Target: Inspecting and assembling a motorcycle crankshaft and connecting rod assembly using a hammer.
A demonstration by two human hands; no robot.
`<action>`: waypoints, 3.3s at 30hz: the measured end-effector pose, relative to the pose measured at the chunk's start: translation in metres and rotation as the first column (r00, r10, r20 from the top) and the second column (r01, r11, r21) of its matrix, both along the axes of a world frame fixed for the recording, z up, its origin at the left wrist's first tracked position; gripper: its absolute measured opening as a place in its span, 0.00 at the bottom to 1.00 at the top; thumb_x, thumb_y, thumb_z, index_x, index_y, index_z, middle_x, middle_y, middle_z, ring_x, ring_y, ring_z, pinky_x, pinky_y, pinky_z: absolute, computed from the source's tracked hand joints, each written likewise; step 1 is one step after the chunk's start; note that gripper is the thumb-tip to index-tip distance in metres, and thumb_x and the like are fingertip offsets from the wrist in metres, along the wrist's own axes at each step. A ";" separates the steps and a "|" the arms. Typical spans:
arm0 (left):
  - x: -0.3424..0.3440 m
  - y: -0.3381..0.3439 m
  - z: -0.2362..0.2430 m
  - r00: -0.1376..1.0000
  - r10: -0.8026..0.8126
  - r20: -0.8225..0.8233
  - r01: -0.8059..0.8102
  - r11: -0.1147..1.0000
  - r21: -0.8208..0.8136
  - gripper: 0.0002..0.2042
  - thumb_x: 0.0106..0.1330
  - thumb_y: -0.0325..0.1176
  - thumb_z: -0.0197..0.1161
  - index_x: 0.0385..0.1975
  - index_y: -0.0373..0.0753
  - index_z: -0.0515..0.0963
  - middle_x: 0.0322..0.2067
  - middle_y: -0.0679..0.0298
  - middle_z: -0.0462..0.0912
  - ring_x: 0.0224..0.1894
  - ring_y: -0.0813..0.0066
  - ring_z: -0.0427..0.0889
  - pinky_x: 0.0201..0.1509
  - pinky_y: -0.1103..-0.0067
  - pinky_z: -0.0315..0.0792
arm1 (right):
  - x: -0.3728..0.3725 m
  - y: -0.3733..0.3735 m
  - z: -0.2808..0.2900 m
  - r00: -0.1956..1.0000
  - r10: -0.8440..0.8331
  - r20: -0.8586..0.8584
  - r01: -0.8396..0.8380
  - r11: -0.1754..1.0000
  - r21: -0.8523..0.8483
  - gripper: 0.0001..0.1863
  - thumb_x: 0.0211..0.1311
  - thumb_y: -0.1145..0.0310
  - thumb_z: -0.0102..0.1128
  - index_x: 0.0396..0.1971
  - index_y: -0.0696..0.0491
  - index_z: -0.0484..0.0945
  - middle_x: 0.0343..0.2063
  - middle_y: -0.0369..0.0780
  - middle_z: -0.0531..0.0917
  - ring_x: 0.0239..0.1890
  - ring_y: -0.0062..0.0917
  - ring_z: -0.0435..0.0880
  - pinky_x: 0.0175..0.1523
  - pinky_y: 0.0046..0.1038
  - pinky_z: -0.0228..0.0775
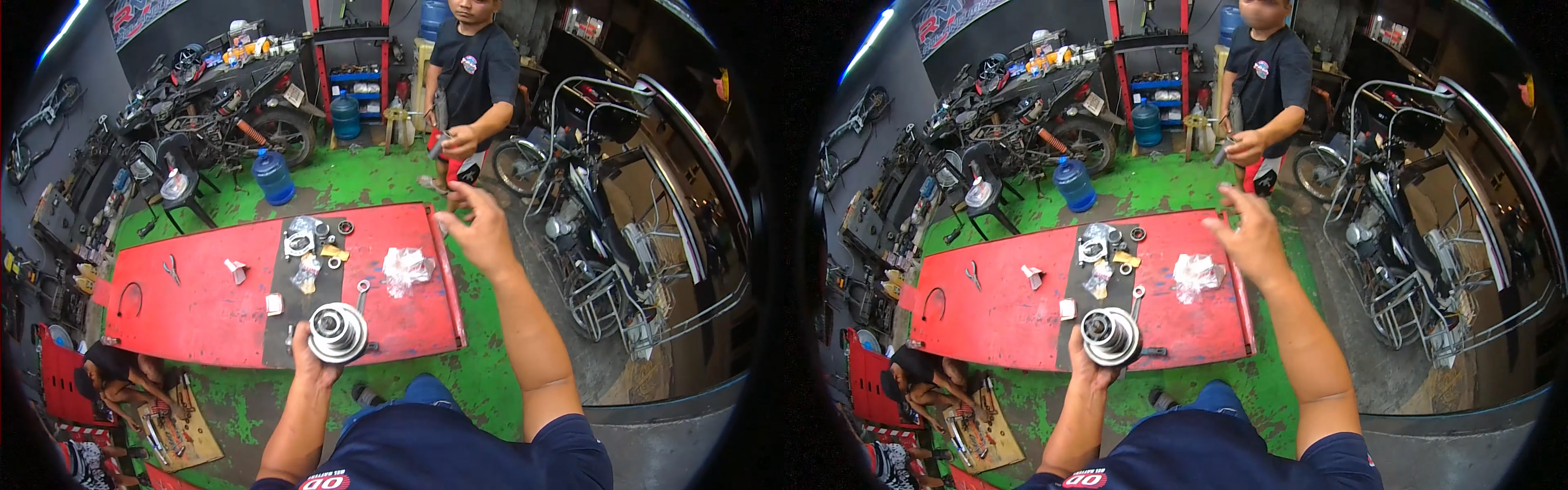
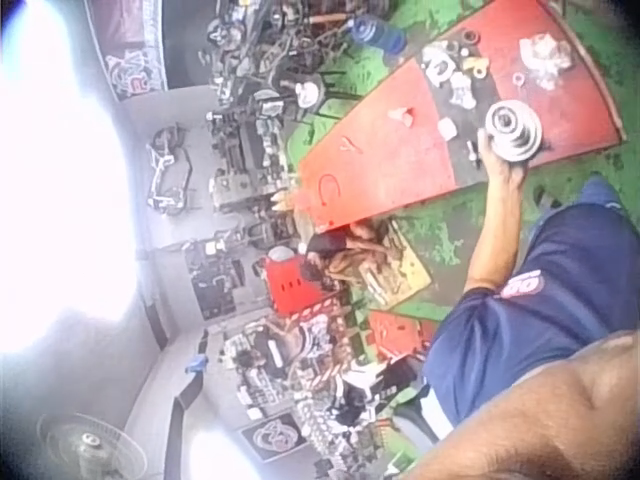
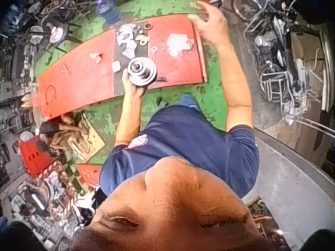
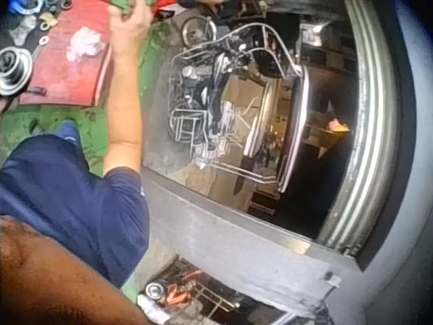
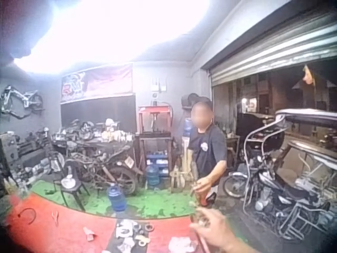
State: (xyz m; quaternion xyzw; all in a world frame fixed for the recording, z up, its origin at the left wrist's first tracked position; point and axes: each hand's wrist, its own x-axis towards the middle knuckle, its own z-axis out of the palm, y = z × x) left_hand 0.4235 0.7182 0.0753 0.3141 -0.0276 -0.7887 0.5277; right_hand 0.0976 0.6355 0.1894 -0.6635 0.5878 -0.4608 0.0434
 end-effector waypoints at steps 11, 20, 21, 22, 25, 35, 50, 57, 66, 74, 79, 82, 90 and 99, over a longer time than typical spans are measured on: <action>-0.001 0.014 -0.004 0.932 0.361 0.023 -0.361 0.932 -0.009 0.23 0.69 0.50 0.49 0.49 0.39 0.81 0.43 0.57 0.87 0.46 0.57 0.87 0.50 0.54 0.83 | -0.096 -0.124 -0.095 0.511 0.006 0.860 -0.402 0.886 0.233 0.24 0.72 0.49 0.63 0.53 0.55 0.80 0.48 0.36 0.85 0.46 0.24 0.84 0.46 0.25 0.75; -0.015 0.010 -0.022 0.885 0.464 -0.043 -0.465 0.885 -0.028 0.26 0.65 0.52 0.51 0.47 0.35 0.82 0.43 0.49 0.87 0.44 0.49 0.88 0.50 0.52 0.84 | -0.047 -0.108 -0.116 -0.028 0.365 0.931 -0.544 0.776 -0.321 0.13 0.78 0.65 0.56 0.54 0.55 0.73 0.48 0.43 0.83 0.46 0.25 0.82 0.48 0.27 0.73; -0.011 0.014 -0.029 0.880 0.473 -0.041 -0.474 0.880 -0.025 0.26 0.65 0.51 0.50 0.47 0.35 0.82 0.44 0.49 0.87 0.44 0.50 0.88 0.50 0.53 0.84 | -0.029 -0.100 -0.116 -0.042 0.359 0.932 -0.563 0.762 -0.319 0.13 0.78 0.65 0.56 0.54 0.55 0.73 0.48 0.43 0.83 0.46 0.25 0.82 0.48 0.27 0.73; -0.010 0.015 -0.031 0.873 0.488 -0.026 -0.488 0.873 0.008 0.25 0.65 0.50 0.50 0.48 0.35 0.82 0.44 0.49 0.87 0.44 0.50 0.88 0.51 0.53 0.84 | -0.007 -0.084 -0.109 0.058 0.329 0.943 -0.647 0.731 -0.215 0.13 0.78 0.66 0.56 0.55 0.54 0.73 0.47 0.43 0.84 0.45 0.25 0.83 0.48 0.27 0.73; 0.002 0.016 -0.037 0.860 0.510 0.002 -0.510 0.860 0.023 0.25 0.65 0.48 0.50 0.49 0.35 0.82 0.45 0.50 0.87 0.45 0.51 0.88 0.52 0.53 0.84 | 0.062 -0.045 -0.065 0.269 0.464 0.844 -0.832 0.554 -0.039 0.15 0.74 0.73 0.59 0.57 0.52 0.72 0.47 0.43 0.86 0.45 0.24 0.84 0.49 0.27 0.74; 0.101 0.006 -0.024 0.884 0.463 -0.069 -0.467 0.882 -0.067 0.24 0.64 0.41 0.52 0.54 0.31 0.77 0.45 0.52 0.86 0.46 0.61 0.88 0.55 0.63 0.83 | 0.275 0.000 -0.003 0.344 0.755 0.559 -0.939 0.266 0.219 0.17 0.65 0.72 0.70 0.50 0.57 0.76 0.42 0.39 0.86 0.44 0.25 0.87 0.50 0.30 0.79; 0.250 -0.004 -0.066 0.914 0.406 -0.015 -0.405 0.909 -0.100 0.23 0.65 0.43 0.52 0.54 0.34 0.78 0.47 0.54 0.86 0.49 0.61 0.86 0.57 0.65 0.81 | 0.427 -0.001 -0.034 0.433 0.863 0.260 -0.879 0.341 0.334 0.22 0.60 0.71 0.73 0.53 0.57 0.75 0.42 0.48 0.84 0.45 0.44 0.85 0.50 0.38 0.77; 0.270 -0.009 -0.064 0.912 0.410 -0.003 -0.407 0.905 -0.122 0.26 0.64 0.43 0.51 0.57 0.33 0.77 0.50 0.52 0.86 0.51 0.59 0.87 0.60 0.63 0.81 | 0.444 -0.009 -0.036 0.451 0.867 0.211 -0.859 0.357 0.368 0.35 0.55 0.60 0.80 0.59 0.55 0.73 0.52 0.42 0.84 0.56 0.32 0.85 0.60 0.35 0.77; 0.291 -0.010 -0.075 0.883 0.469 -0.018 -0.469 0.883 0.000 0.23 0.62 0.41 0.52 0.50 0.32 0.80 0.43 0.52 0.88 0.43 0.60 0.89 0.51 0.66 0.85 | 0.356 -0.046 -0.245 0.827 0.561 0.022 -0.314 0.429 0.847 0.31 0.62 0.43 0.70 0.42 0.60 0.78 0.41 0.51 0.84 0.45 0.41 0.83 0.52 0.36 0.75; 0.309 -0.004 -0.091 0.879 0.475 -0.052 -0.477 0.878 -0.041 0.24 0.66 0.40 0.52 0.54 0.29 0.78 0.45 0.51 0.88 0.45 0.60 0.89 0.54 0.64 0.85 | 0.316 0.017 -0.384 0.722 0.622 -0.303 -0.099 0.526 0.845 0.29 0.58 0.52 0.72 0.51 0.57 0.75 0.49 0.54 0.82 0.55 0.50 0.80 0.60 0.47 0.73; 0.318 -0.002 -0.099 0.879 0.476 -0.022 -0.477 0.879 -0.023 0.24 0.65 0.41 0.52 0.54 0.30 0.78 0.45 0.51 0.88 0.45 0.61 0.89 0.54 0.64 0.85 | 0.342 0.014 -0.350 0.682 0.686 -0.254 -0.060 0.399 0.915 0.24 0.64 0.54 0.63 0.48 0.59 0.74 0.44 0.56 0.84 0.49 0.53 0.83 0.56 0.49 0.75; 0.319 -0.006 -0.103 0.877 0.478 -0.044 -0.479 0.877 -0.024 0.24 0.65 0.41 0.52 0.54 0.30 0.78 0.44 0.52 0.88 0.44 0.61 0.90 0.52 0.65 0.85 | 0.346 0.018 -0.319 0.780 0.605 -0.158 -0.111 0.382 0.917 0.23 0.67 0.52 0.59 0.46 0.59 0.75 0.38 0.57 0.85 0.44 0.54 0.85 0.52 0.49 0.75; 0.330 -0.019 -0.113 0.862 0.506 -0.007 -0.506 0.862 -0.017 0.24 0.63 0.41 0.52 0.53 0.32 0.79 0.44 0.53 0.88 0.44 0.61 0.89 0.51 0.65 0.86 | 0.370 0.021 -0.075 0.717 0.358 0.598 -0.694 0.295 0.656 0.11 0.77 0.61 0.56 0.42 0.55 0.75 0.19 0.31 0.75 0.20 0.12 0.73 0.26 0.23 0.67; 0.336 -0.035 -0.130 0.867 0.499 0.012 -0.499 0.867 -0.008 0.23 0.64 0.43 0.53 0.53 0.34 0.78 0.43 0.55 0.88 0.44 0.63 0.90 0.51 0.65 0.86 | 0.423 0.015 0.061 0.706 0.589 0.392 -0.559 0.124 0.820 0.21 0.80 0.52 0.49 0.39 0.58 0.73 0.19 0.39 0.78 0.24 0.23 0.78 0.30 0.32 0.70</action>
